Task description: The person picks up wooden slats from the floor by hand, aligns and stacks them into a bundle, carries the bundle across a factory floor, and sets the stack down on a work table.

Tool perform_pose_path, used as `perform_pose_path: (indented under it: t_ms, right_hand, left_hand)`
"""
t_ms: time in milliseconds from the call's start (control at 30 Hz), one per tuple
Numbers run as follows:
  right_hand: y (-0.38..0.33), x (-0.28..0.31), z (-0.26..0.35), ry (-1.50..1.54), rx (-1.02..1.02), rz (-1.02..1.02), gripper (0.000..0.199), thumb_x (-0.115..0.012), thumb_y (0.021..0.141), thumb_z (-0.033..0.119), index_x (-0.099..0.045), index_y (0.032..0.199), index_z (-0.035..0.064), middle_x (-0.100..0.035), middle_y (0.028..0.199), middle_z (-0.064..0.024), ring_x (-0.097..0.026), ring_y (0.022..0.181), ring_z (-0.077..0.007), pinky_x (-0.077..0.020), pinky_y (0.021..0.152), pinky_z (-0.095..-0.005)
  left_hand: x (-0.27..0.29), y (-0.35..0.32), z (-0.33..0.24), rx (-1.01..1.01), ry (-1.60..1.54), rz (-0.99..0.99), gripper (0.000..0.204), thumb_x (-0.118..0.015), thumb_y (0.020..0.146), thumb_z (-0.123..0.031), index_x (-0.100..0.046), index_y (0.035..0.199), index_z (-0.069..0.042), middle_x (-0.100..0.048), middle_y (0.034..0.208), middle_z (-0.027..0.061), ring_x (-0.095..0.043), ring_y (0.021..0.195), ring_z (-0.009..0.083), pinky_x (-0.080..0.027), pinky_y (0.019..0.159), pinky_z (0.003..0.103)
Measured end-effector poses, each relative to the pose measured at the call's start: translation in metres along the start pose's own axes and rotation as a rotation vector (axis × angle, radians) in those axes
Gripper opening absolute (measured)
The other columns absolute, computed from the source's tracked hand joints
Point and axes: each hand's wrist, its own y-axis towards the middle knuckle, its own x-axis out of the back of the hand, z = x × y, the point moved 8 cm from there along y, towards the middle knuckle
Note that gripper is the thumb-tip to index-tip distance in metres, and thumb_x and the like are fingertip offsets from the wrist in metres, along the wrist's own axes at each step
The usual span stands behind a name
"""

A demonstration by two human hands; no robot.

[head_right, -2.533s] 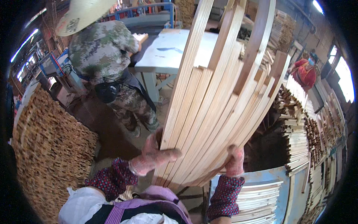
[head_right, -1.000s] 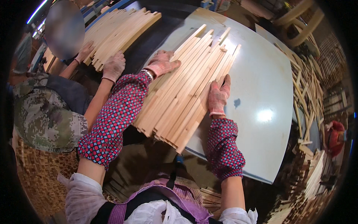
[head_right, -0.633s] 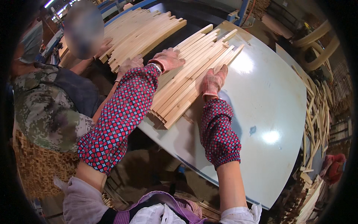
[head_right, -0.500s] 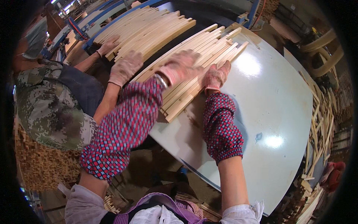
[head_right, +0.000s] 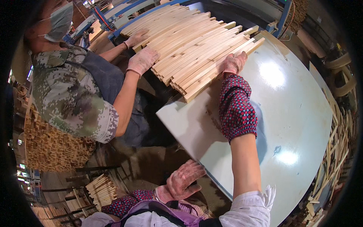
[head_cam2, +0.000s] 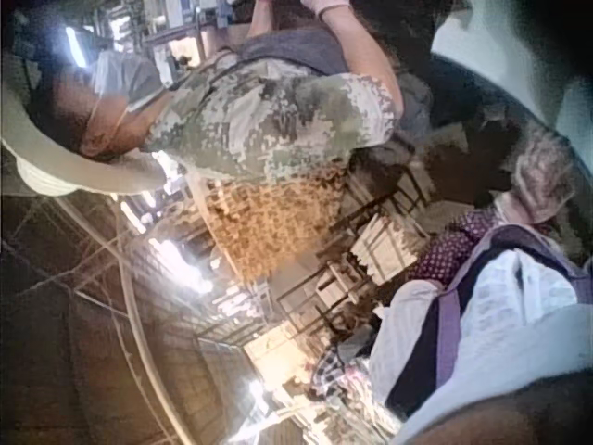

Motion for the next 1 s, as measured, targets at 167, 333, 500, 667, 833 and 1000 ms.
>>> perform_pose_path:
  t_ms: [167,333,500,667,833,1000]
  right_hand:
    - [0.012,-0.002,-0.023,0.067,0.067,0.017,0.057,-0.063,0.079,0.024,-0.050,0.126,-0.0048,-0.054,0.125,-0.0256,-0.052,0.117,-0.0378,-0.0405,0.100,-0.0383]
    - [-0.043,0.033,-0.018,0.027,0.076,0.264,0.059,-0.064,0.079,0.028,-0.050,0.127,-0.0041,-0.054,0.126,-0.0251,-0.051,0.119,-0.0362,-0.0391,0.102,-0.0381]
    - [-0.082,0.102,-0.026,0.089,0.031,0.336,0.057,-0.059,0.082,0.026,-0.049,0.129,-0.0048,-0.054,0.127,-0.0264,-0.052,0.119,-0.0358,-0.0399,0.101,-0.0370]
    - [-0.263,0.183,0.042,0.413,0.064,0.689,0.042,-0.055,0.090,0.016,-0.051,0.126,-0.0047,-0.059,0.119,-0.0172,-0.057,0.106,-0.0246,-0.0441,0.094,-0.0341]
    - [-0.508,0.226,-0.018,0.399,-0.289,1.349,0.030,-0.055,0.094,0.017,-0.059,0.117,-0.0009,-0.063,0.104,-0.0089,-0.060,0.092,-0.0177,-0.0499,0.083,-0.0312]
    - [-0.674,0.237,-0.152,0.208,-0.733,1.879,0.043,-0.066,0.088,0.021,-0.056,0.122,-0.0030,-0.061,0.116,-0.0131,-0.059,0.104,-0.0191,-0.0483,0.089,-0.0294]
  left_hand:
    - [0.011,-0.050,-0.016,0.020,-0.037,-0.060,0.044,-0.066,0.079,-0.016,-0.057,0.119,-0.001,-0.058,0.120,0.0182,-0.055,0.113,0.0373,-0.036,0.104,0.050]
    - [0.028,-0.084,-0.021,0.037,-0.028,-0.121,0.045,-0.066,0.078,-0.014,-0.057,0.122,-0.006,-0.060,0.119,0.0149,-0.057,0.112,0.0347,-0.038,0.102,0.048]
    - [0.038,-0.102,-0.037,-0.063,0.051,-0.126,0.043,-0.067,0.078,-0.017,-0.059,0.118,-0.005,-0.061,0.117,0.0147,-0.059,0.108,0.0332,-0.041,0.100,0.048]
    - [0.060,-0.172,-0.030,-0.077,0.129,-0.133,0.041,-0.068,0.075,-0.020,-0.061,0.113,-0.004,-0.062,0.112,0.0149,-0.060,0.103,0.0329,-0.044,0.096,0.045]
    - [0.064,-0.271,0.006,0.077,0.228,-0.161,0.036,-0.063,0.080,-0.026,-0.062,0.108,-0.005,-0.063,0.109,0.0126,-0.058,0.104,0.0290,-0.045,0.093,0.041]
    - [0.070,-0.366,-0.009,0.399,0.292,-0.248,0.036,-0.057,0.085,-0.030,-0.057,0.114,-0.008,-0.059,0.115,0.0102,-0.053,0.108,0.0250,-0.038,0.097,0.038]
